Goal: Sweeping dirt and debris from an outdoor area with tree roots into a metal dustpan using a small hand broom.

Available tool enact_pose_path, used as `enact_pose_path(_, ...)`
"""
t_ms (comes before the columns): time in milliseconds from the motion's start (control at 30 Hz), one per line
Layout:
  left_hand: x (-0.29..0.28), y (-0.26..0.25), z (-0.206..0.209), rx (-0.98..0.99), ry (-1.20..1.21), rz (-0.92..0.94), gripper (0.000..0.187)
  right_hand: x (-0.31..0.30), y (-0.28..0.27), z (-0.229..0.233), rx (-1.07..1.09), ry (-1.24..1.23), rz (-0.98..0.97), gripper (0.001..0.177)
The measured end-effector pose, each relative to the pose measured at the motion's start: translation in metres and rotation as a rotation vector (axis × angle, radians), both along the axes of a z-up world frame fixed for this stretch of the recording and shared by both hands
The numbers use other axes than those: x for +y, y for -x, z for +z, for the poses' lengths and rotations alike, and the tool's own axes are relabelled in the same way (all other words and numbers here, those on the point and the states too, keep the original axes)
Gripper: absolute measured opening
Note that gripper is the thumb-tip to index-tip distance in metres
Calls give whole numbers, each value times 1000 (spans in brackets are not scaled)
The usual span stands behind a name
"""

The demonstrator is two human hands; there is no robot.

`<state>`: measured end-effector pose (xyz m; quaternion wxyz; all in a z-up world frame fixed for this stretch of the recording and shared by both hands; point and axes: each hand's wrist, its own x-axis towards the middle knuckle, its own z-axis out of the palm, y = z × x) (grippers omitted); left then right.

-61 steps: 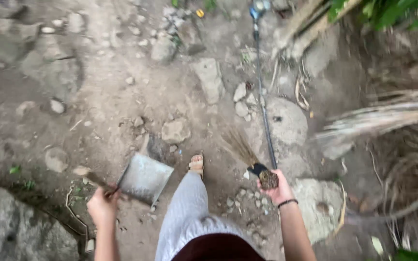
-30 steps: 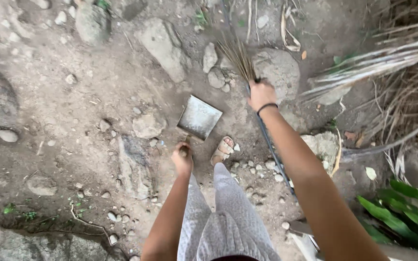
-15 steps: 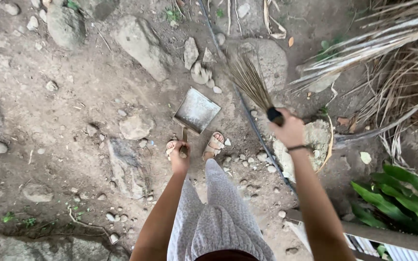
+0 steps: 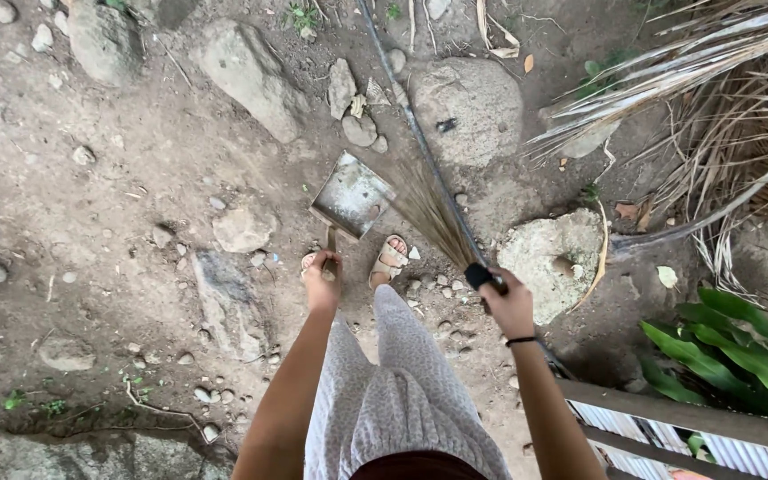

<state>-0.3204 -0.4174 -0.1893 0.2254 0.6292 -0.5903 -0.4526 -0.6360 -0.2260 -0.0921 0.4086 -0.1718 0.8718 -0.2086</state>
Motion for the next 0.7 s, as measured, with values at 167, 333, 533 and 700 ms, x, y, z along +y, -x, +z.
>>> enact_pose_path(167,-4,-8,6,20,49,72,18,-103,13,31,183,137,127,37)
enact_pose_path(333,-3,-19,-3,60,-3,126,18,-202,31,-23,208,129,258,48)
enact_pose_path(533,-11,-16,-3,25,-40,73,18,-221,77,44,100,-182,752,40)
enact_pose_path(700,-15,-17,-1,-2,22,124,19,-149,105,71,-4,-75,533,47)
